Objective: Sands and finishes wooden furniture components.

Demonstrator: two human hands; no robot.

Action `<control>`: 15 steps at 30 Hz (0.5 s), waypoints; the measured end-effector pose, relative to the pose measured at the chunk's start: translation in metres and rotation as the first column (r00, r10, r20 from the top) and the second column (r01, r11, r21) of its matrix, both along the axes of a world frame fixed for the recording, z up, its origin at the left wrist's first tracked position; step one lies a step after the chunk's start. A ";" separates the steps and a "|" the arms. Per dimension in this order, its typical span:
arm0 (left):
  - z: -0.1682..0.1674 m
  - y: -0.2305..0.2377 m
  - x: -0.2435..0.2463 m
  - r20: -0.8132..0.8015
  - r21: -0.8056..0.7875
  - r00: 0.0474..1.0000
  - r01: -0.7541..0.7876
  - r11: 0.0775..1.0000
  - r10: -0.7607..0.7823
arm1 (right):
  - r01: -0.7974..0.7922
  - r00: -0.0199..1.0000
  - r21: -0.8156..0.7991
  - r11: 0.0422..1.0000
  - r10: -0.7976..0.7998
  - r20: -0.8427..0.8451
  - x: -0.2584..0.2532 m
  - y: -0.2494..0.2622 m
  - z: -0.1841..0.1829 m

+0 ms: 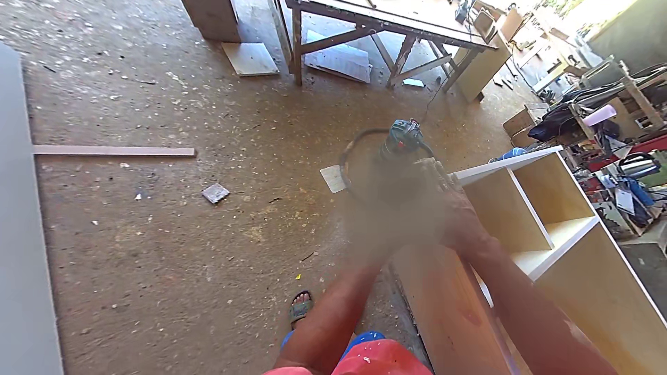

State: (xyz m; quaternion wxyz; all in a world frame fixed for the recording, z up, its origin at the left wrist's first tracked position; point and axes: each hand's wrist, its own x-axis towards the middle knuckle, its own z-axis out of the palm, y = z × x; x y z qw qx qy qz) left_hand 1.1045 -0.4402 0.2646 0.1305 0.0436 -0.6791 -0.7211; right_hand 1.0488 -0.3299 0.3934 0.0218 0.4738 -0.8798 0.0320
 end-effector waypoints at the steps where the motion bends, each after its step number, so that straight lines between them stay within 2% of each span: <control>1: 0.004 -0.002 0.006 0.029 -0.035 0.999 0.031 0.999 -0.030 | -0.012 1.000 -0.018 1.000 0.012 0.015 0.003 0.005 0.002; 5: 0.028 -0.002 0.026 0.174 -0.147 0.975 0.162 0.976 -0.136 | -0.022 0.999 0.052 0.998 0.020 0.034 0.016 0.032 0.008; 8: 0.035 0.003 0.022 0.188 -0.076 0.977 0.114 0.991 -0.098 | -0.072 0.996 0.057 0.996 0.070 0.051 -0.017 0.004 0.008; 10: 0.048 0.006 0.023 0.210 -0.101 0.973 0.120 0.988 -0.097 | -0.057 0.997 0.024 0.998 0.055 0.059 -0.023 -0.006 0.009; 15: 0.046 0.012 0.030 0.282 -0.148 0.947 0.200 0.969 -0.152 | -0.081 0.987 -0.039 0.996 0.086 0.139 0.023 0.031 0.016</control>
